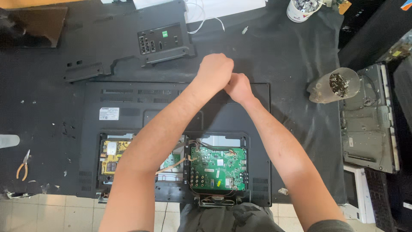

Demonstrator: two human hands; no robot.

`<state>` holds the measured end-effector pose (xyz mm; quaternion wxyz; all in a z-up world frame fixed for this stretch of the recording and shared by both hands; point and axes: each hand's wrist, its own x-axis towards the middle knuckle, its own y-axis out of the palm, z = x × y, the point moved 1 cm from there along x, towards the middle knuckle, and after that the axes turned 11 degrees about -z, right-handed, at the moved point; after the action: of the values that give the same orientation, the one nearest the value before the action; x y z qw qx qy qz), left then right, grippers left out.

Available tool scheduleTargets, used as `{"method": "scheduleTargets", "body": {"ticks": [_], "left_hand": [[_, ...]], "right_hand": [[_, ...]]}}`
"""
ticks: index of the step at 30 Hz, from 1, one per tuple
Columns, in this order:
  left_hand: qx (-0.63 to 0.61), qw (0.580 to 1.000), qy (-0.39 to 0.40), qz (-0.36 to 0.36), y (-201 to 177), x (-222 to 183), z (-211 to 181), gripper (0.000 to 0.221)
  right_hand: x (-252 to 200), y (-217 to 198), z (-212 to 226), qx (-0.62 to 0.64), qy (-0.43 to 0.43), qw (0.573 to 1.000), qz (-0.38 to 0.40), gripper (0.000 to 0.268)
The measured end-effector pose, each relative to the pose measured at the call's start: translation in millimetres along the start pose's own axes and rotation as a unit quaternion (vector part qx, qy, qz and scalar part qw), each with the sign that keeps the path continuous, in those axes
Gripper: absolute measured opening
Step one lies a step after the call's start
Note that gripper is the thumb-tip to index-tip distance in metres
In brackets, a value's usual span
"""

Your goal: The person uses a screwdriver to fasten screws into the back panel of a television. They then place the rear cover onto the television and secure it with additional screws.

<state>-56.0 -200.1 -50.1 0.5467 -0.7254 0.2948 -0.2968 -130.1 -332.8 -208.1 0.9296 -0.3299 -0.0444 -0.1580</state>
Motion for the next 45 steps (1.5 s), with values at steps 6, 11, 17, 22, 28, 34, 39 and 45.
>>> {"method": "scheduleTargets", "body": {"ticks": [6,11,17,22,28,34,39,45], "left_hand": [[-0.011,1.000,0.008,0.024,8,15,-6,0.022],[0.055,0.997,-0.033,0.043,-2,-8,0,0.025],[0.025,1.000,-0.016,0.003,6,-11,0,0.028],[0.042,0.997,0.059,-0.006,-8,-9,7,0.023],[0.016,0.965,-0.124,0.228,19,23,44,0.037],[-0.139,0.776,-0.406,0.462,4,26,29,0.042],[0.096,0.908,-0.027,0.406,8,40,12,0.022],[0.262,0.833,0.463,0.153,41,-11,11,0.027]], "right_hand": [[-3,10,-23,-0.005,-0.014,0.999,-0.029,0.044],[-5,1,20,-0.027,-0.012,0.999,-0.015,0.042],[-13,21,-15,0.036,-0.001,0.999,-0.025,0.042],[-16,19,3,0.007,0.024,0.999,-0.040,0.042],[-23,-22,68,-0.110,0.023,0.993,0.031,0.027],[-34,-10,32,-0.196,-0.039,0.980,-0.015,0.037],[-34,-15,41,-0.183,-0.048,0.982,-0.019,0.025],[-39,49,-31,-0.219,-0.051,0.971,-0.080,0.036]]}}
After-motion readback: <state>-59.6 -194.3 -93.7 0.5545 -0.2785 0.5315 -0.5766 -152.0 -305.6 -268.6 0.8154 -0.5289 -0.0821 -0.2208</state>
